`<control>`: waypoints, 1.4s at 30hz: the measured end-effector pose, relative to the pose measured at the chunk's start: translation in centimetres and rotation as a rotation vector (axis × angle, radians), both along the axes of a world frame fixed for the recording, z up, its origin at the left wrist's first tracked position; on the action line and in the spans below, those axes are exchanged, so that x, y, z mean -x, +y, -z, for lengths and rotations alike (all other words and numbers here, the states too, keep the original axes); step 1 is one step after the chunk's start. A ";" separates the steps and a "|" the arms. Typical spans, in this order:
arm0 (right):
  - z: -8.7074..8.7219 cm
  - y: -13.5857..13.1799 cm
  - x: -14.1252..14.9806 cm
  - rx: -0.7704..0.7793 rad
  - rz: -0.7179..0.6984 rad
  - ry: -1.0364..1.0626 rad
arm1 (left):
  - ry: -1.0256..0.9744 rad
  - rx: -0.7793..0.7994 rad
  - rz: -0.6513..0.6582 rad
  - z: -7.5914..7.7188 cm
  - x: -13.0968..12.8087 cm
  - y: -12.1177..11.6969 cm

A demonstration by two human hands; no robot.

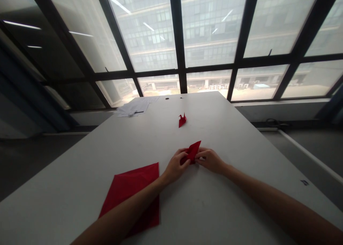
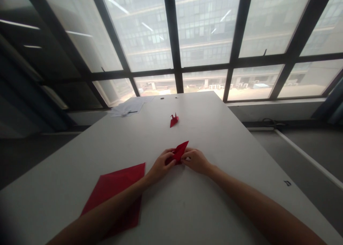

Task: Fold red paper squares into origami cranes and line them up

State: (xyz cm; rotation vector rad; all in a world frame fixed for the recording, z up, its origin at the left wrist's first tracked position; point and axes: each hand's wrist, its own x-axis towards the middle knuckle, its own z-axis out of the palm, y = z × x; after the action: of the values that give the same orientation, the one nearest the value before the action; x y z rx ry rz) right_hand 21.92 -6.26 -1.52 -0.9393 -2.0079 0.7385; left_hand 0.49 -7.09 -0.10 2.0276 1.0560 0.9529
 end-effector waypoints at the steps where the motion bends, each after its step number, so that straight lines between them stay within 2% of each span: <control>1: -0.1 -0.1 0.0 -0.007 -0.010 -0.008 | 0.009 -0.006 0.019 0.0 0.0 0.0; 4: -0.1 -0.2 0.0 -0.024 0.013 -0.043 | 0.005 -0.003 0.034 0.4 0.2 0.2; 7: 0.1 0.2 -0.1 -0.016 0.107 -0.049 | -0.008 0.003 0.034 0.8 0.3 0.4; 11: 0.3 0.9 -0.3 0.005 0.211 -0.002 | 0.096 -0.091 0.026 0.9 0.3 0.2; 16: 0.3 1.1 -0.1 0.031 0.178 0.050 | 0.311 -0.238 -0.077 0.2 0.0 -0.6; 20: 0.2 0.9 0.1 0.034 0.156 0.077 | 0.374 -0.321 -0.154 0.2 -0.4 -0.5; 27: 0.2 0.8 0.2 0.007 0.159 0.090 | 0.303 -0.287 -0.142 1.5 -0.4 0.4; 37: 0.8 1.5 0.3 0.033 0.194 0.096 | 0.263 -0.171 -0.148 0.6 -0.6 0.5; 42: 1.0 1.8 0.2 0.072 0.245 0.105 | 0.277 -0.134 -0.167 0.9 -0.7 0.6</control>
State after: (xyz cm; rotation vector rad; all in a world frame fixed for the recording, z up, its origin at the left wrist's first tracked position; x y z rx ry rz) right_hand 21.71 -4.44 -2.55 -1.1409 -1.7474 0.7113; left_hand 1.22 -6.47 -0.96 2.2568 1.3586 0.8607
